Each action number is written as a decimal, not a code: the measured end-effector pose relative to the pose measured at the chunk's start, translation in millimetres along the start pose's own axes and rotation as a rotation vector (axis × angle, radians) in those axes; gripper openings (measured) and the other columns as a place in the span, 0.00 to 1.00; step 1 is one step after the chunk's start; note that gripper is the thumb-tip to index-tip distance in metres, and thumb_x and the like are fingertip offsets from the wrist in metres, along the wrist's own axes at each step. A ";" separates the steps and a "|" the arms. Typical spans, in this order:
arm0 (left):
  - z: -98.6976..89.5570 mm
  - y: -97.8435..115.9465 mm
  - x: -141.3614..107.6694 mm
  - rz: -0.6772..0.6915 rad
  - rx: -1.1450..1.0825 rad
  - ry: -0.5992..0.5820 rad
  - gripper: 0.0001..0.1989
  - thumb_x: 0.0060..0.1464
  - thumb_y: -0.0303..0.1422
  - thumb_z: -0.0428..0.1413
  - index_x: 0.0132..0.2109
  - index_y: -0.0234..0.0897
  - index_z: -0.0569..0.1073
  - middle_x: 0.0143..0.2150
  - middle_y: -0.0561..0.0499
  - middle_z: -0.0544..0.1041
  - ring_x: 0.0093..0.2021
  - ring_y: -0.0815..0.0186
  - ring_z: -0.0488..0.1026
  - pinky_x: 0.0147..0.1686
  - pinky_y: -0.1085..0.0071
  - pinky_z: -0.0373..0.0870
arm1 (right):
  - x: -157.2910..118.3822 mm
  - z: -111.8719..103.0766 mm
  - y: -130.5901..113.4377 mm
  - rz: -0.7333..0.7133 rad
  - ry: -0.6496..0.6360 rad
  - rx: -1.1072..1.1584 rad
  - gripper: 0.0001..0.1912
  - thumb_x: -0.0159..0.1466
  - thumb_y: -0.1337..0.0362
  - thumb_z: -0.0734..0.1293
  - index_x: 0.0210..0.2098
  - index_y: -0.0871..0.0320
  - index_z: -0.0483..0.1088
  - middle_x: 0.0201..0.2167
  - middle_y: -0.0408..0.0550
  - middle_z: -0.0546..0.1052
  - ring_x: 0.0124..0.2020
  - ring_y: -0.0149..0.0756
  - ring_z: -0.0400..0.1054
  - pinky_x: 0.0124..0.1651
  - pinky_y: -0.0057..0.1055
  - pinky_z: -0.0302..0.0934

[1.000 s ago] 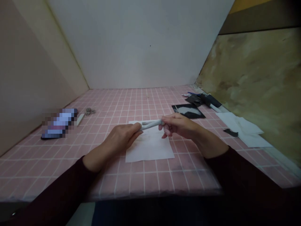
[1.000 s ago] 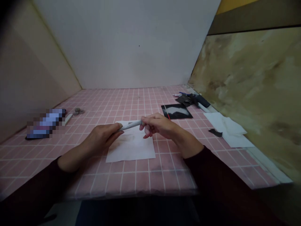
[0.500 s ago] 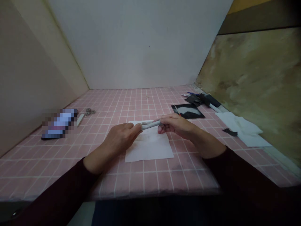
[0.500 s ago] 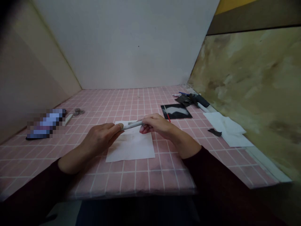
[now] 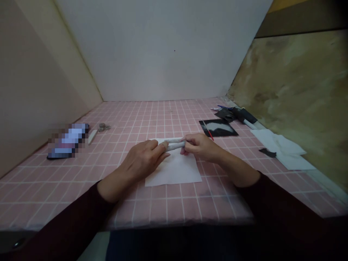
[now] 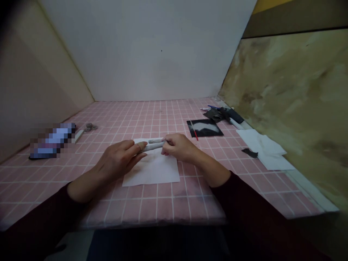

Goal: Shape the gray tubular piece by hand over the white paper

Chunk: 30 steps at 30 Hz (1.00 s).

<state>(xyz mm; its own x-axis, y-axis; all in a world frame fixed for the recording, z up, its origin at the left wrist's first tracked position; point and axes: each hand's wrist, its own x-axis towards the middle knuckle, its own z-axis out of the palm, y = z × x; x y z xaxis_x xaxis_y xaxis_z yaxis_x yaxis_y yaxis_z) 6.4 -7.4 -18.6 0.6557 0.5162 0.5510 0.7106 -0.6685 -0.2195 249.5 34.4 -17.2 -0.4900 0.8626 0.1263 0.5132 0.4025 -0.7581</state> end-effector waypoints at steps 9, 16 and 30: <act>0.3 -3.9 -3.3 -0.080 -0.062 0.029 0.15 0.69 0.37 0.48 0.49 0.34 0.76 0.31 0.48 0.75 0.29 0.64 0.71 0.27 0.70 0.66 | -1.9 -1.8 5.7 -0.105 -0.095 0.310 0.13 0.67 0.62 0.63 0.47 0.59 0.76 0.39 0.51 0.81 0.42 0.37 0.76 0.48 0.36 0.68; -2.7 -6.6 -2.1 -0.204 -0.330 0.051 0.13 0.68 0.34 0.49 0.49 0.33 0.76 0.39 0.45 0.81 0.37 0.64 0.77 0.37 0.69 0.71 | -1.4 -11.5 5.4 -0.078 -0.168 0.539 0.18 0.67 0.50 0.66 0.44 0.60 0.75 0.37 0.51 0.81 0.40 0.36 0.77 0.48 0.37 0.70; -1.3 -20.8 2.2 -0.435 -0.764 -0.226 0.17 0.67 0.40 0.48 0.37 0.35 0.75 0.28 0.54 0.73 0.29 0.68 0.68 0.30 0.72 0.63 | -7.4 -10.7 -5.7 -0.198 -0.113 0.160 0.11 0.68 0.58 0.65 0.43 0.58 0.73 0.34 0.46 0.76 0.34 0.32 0.68 0.37 0.30 0.60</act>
<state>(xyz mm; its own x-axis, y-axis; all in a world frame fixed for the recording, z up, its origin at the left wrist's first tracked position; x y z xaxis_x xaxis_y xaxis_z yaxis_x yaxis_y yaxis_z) -7.2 7.0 -11.8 0.4610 0.8449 0.2715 0.5975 -0.5217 0.6089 257.8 29.0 -6.9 -0.6496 0.7286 0.2171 0.2863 0.4990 -0.8179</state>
